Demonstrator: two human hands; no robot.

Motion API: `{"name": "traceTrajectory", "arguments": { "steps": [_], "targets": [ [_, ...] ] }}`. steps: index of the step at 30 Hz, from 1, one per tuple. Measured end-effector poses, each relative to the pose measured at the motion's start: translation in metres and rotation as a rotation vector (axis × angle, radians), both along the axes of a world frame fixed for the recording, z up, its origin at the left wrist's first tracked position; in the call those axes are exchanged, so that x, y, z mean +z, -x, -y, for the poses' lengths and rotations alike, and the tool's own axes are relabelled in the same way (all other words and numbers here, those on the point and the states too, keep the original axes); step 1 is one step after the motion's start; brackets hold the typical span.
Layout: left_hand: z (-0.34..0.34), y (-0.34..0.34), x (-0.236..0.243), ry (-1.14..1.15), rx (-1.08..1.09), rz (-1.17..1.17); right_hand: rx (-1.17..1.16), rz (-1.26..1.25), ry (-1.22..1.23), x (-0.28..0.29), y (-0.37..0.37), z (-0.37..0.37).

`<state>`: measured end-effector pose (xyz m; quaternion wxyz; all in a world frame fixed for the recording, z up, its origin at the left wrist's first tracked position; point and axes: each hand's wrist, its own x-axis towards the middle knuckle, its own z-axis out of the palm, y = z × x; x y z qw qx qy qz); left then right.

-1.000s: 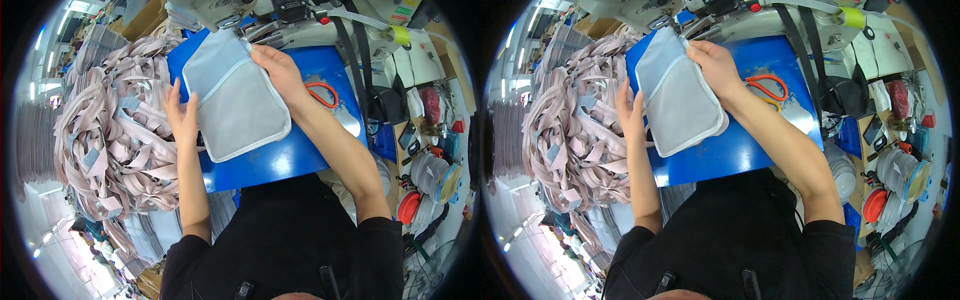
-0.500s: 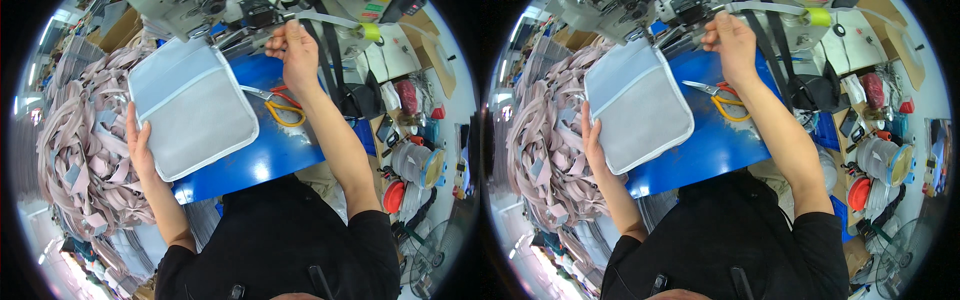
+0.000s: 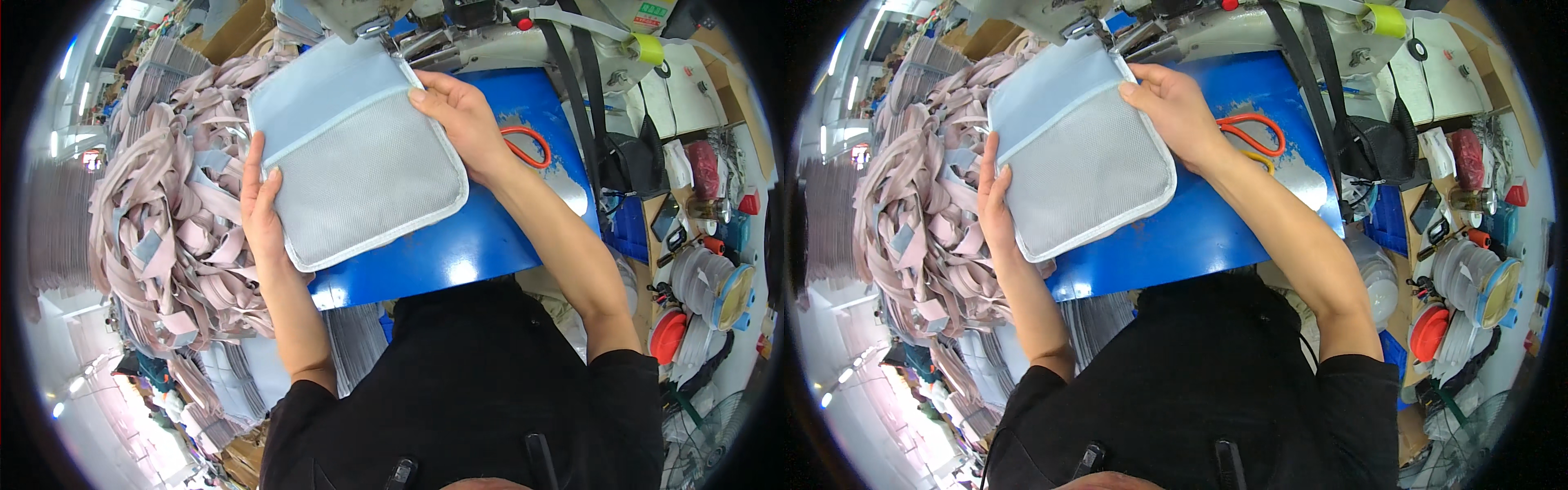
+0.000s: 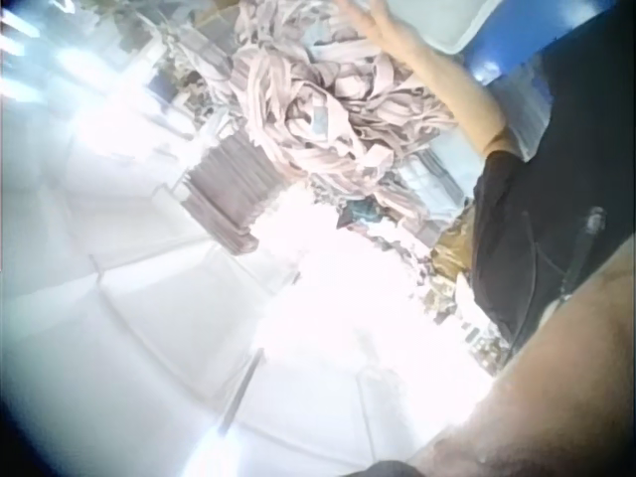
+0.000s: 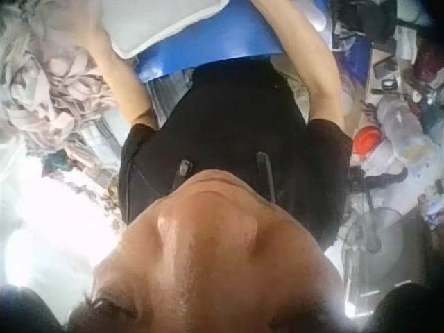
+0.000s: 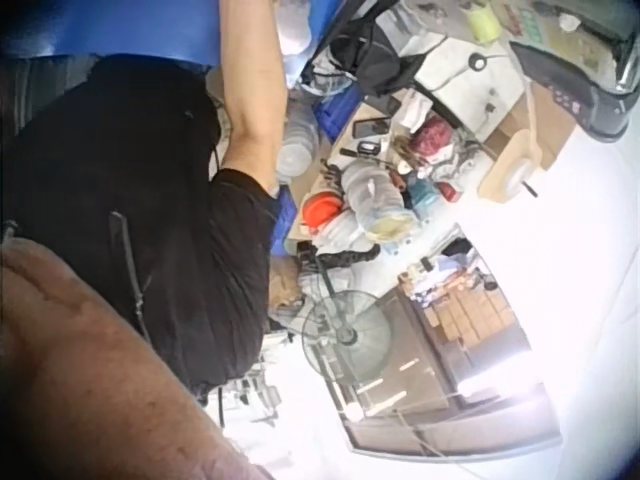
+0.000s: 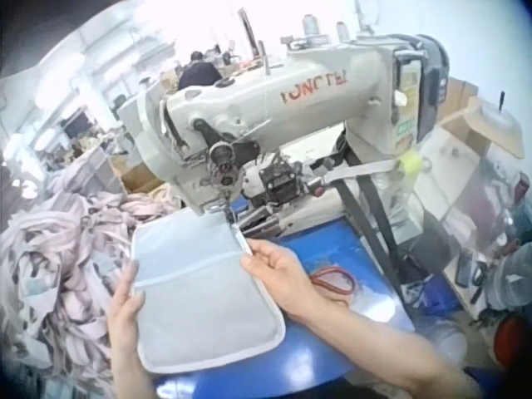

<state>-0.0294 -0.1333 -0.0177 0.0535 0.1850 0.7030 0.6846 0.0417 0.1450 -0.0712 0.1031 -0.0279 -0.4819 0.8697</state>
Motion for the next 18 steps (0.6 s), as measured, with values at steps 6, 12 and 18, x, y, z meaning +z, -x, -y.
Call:
{"name": "traceTrajectory", "arguments": {
  "steps": [6, 12, 18],
  "targets": [
    [-0.006, 0.02, 0.004, 0.051, 0.024, -0.073, 0.057, -0.088, 0.182, -0.004, -0.008, 0.003],
    [-0.012, 0.059, 0.016, 0.082, 0.05, -0.034, -0.017, -0.071, 0.156, -0.006, -0.004, 0.008],
    [-0.021, 0.111, 0.024, 0.27, 0.074, -0.2, -0.018, 0.015, 0.021, -0.001, 0.003, -0.012]
  ]
}}
